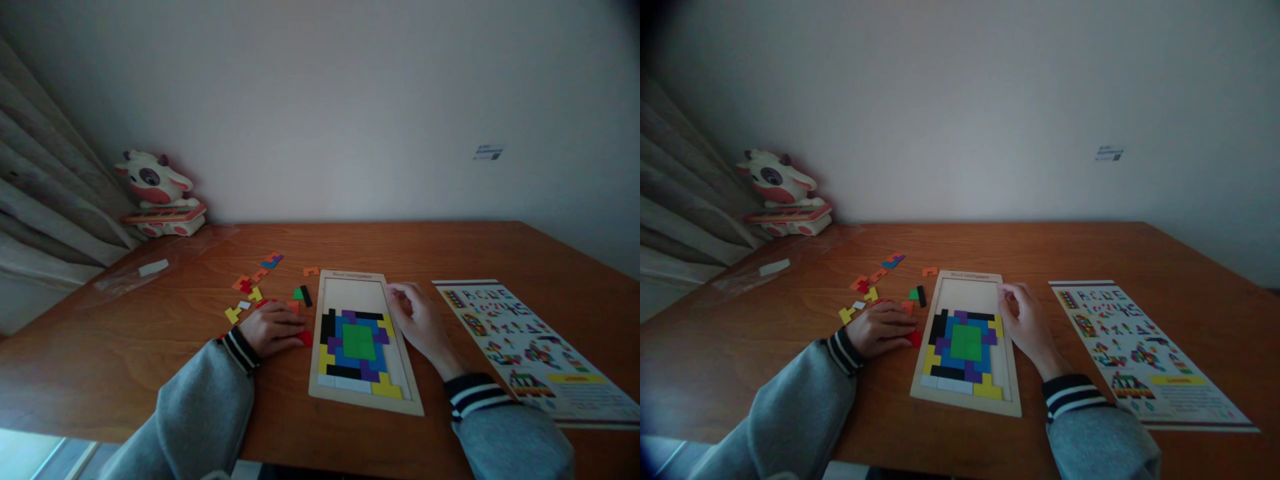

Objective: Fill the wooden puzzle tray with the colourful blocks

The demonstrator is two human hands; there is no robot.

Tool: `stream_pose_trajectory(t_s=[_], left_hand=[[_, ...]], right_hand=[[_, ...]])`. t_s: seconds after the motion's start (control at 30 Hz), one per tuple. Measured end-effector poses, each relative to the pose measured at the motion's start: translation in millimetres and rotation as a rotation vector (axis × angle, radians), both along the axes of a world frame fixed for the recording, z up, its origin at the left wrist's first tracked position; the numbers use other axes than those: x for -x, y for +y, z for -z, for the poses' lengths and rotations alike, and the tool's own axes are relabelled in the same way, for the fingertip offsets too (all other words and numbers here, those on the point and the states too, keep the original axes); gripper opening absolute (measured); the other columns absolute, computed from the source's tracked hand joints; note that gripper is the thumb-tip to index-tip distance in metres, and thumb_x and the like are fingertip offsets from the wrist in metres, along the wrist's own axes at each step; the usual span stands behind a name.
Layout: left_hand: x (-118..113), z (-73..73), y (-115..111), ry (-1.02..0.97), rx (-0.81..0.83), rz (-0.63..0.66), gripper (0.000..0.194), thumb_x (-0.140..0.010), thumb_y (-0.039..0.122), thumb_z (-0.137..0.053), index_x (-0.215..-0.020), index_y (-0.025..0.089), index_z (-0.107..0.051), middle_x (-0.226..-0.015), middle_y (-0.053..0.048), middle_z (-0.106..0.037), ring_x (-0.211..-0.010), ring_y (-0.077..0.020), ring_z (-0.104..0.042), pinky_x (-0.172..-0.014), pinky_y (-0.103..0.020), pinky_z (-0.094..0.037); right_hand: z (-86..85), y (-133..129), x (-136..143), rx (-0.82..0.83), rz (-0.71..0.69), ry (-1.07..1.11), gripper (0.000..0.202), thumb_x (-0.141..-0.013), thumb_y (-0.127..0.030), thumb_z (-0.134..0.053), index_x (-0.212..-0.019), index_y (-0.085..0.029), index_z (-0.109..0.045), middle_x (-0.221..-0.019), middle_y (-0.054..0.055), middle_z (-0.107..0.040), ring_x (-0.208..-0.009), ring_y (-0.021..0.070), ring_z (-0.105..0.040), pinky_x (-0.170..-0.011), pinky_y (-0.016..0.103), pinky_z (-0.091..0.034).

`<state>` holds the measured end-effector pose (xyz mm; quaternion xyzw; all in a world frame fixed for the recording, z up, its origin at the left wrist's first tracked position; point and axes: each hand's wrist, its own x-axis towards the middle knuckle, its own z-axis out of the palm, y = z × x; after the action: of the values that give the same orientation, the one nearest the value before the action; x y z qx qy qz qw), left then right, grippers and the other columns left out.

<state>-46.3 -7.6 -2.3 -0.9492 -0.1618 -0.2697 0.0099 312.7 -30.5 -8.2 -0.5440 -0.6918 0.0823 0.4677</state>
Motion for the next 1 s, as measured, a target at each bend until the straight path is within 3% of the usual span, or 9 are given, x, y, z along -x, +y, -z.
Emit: stream_pose_trajectory(t_s=[0.13, 0.3, 0.57, 0.73, 0.83, 1.0], left_hand=[[1, -1.6, 2, -0.036, 0.006, 0.019, 0.02, -0.092, 0.033, -0.067, -0.105, 0.019, -0.074, -0.098, -0.007, -0.078, -0.088, -0.0195, -0.071, -0.081, -0.033, -0.059], [5, -2.8, 2, -0.099, 0.194, -0.071, 0.033, -0.087, 0.043, -0.071, -0.106, 0.016, -0.073, -0.091, -0.009, -0.077, -0.083, -0.0181, -0.072, -0.079, -0.029, -0.06], [-1, -8.7, 0, -0.236, 0.305, -0.126, 0.022, -0.087, 0.04, -0.072, -0.096, 0.019, -0.074, -0.089, -0.005, -0.075, -0.079, -0.0148, -0.072, -0.073, -0.024, -0.06], [-36, -10.9, 0, -0.47, 0.214, -0.198, 0.01, -0.086, 0.028, -0.074, -0.091, 0.019, -0.074, -0.087, -0.005, -0.073, -0.078, -0.0141, -0.07, -0.073, -0.025, -0.059], [-69, -9.9, 2, -0.584, 0.221, -0.191, 0.01, -0.087, 0.026, -0.074, -0.092, 0.017, -0.074, -0.086, -0.004, -0.07, -0.069, -0.011, -0.065, -0.064, -0.023, -0.057], [-115, -8.8, 1, -0.628, 0.311, -0.058, 0.015, -0.091, 0.03, -0.069, -0.09, 0.016, -0.073, -0.084, -0.006, -0.068, -0.076, -0.0137, -0.066, -0.069, -0.026, -0.058]], right_hand=[[-0.5, 0, 1, -0.013, -0.021, 0.012, 0.02, -0.095, -0.037, -0.052, -0.103, -0.022, -0.063, -0.098, 0.009, -0.066, -0.089, 0.0235, -0.063, -0.079, 0.04, -0.052], [-1.4, 1, 1, -0.001, 0.004, 0.071, 0.022, -0.095, -0.039, -0.053, -0.103, -0.023, -0.064, -0.097, 0.008, -0.067, -0.084, 0.0221, -0.062, -0.073, 0.037, -0.051], [-8.9, -4, 6, 0.031, -0.02, 0.108, 0.023, -0.094, -0.039, -0.053, -0.103, -0.022, -0.064, -0.093, 0.007, -0.067, -0.078, 0.0204, -0.061, -0.071, 0.035, -0.049], [-14.8, -9, 12, 0.13, -0.093, 0.147, 0.026, -0.094, -0.042, -0.053, -0.103, -0.021, -0.066, -0.087, 0.006, -0.068, -0.076, 0.0193, -0.062, -0.067, 0.033, -0.05], [-16.0, -14, 17, 0.208, -0.222, 0.178, 0.03, -0.093, -0.043, -0.055, -0.111, -0.022, -0.065, -0.091, 0.006, -0.07, -0.081, 0.0193, -0.064, -0.073, 0.034, -0.053], [-17.3, -18, 28, 0.297, -0.35, 0.172, 0.031, -0.093, -0.045, -0.059, -0.114, -0.024, -0.066, -0.1, 0.005, -0.072, -0.086, 0.0194, -0.066, -0.079, 0.035, -0.055]])
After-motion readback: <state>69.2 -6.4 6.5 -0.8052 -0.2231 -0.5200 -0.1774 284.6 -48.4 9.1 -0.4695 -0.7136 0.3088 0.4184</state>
